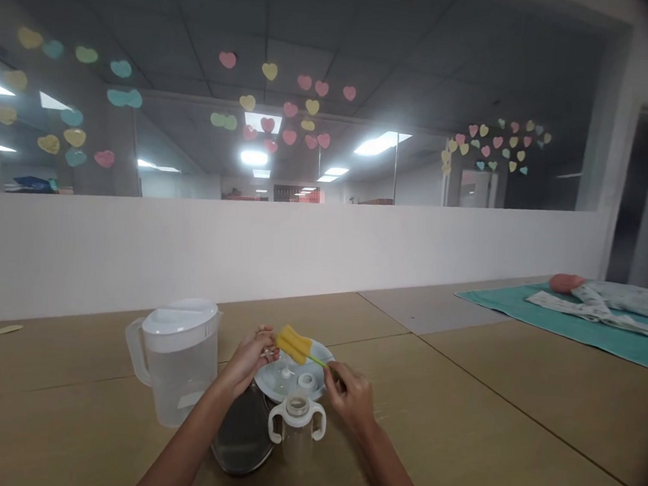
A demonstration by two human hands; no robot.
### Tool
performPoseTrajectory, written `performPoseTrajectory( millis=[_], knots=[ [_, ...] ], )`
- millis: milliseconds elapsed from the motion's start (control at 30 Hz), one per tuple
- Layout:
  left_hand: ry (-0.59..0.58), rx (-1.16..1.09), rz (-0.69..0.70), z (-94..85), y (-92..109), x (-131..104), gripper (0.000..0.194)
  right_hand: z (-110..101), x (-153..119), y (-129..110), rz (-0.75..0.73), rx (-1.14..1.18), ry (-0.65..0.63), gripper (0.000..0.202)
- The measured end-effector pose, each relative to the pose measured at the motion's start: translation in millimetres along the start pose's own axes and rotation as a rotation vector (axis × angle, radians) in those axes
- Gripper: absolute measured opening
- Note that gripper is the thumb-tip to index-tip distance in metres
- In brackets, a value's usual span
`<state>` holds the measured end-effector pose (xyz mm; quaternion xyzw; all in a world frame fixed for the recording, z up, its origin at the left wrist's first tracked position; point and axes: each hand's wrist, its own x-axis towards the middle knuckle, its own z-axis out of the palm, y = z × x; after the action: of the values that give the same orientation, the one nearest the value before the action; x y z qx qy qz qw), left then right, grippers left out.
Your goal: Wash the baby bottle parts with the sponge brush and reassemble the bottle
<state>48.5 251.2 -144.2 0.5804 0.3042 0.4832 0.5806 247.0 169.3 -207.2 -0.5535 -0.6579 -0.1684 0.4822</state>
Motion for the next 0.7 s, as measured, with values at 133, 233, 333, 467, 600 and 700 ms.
performPoseTrajectory(
  millis=[133,233,333,467,600,700],
  knots=[
    [0.038,-0.421,-0.116,6.8,17,-4,0.025,1,-1,4,-0.048,-0.034,0.056,0.025],
    [0.064,-0.532,-0.135,8.0,25,-7,0.018,3,-1,6,-0.143,-0.058,0.094,0.023],
    [0.098,-0.586,-0.101,4.7,30,-8,0.012,4,1,7,-0.262,-0.093,0.1,0.021],
    [0.136,-0.552,-0.065,-1.4,32,-9,0.012,3,3,7,-0.248,-0.161,0.177,0.019],
    [0.097,-0.309,-0.001,-1.5,28,-11,0.024,1,4,5,-0.098,-0.155,0.338,0.018],
    [0.055,-0.099,0.069,1.3,21,-12,0.042,0,2,0,-0.061,-0.1,0.395,0.018]
  ],
)
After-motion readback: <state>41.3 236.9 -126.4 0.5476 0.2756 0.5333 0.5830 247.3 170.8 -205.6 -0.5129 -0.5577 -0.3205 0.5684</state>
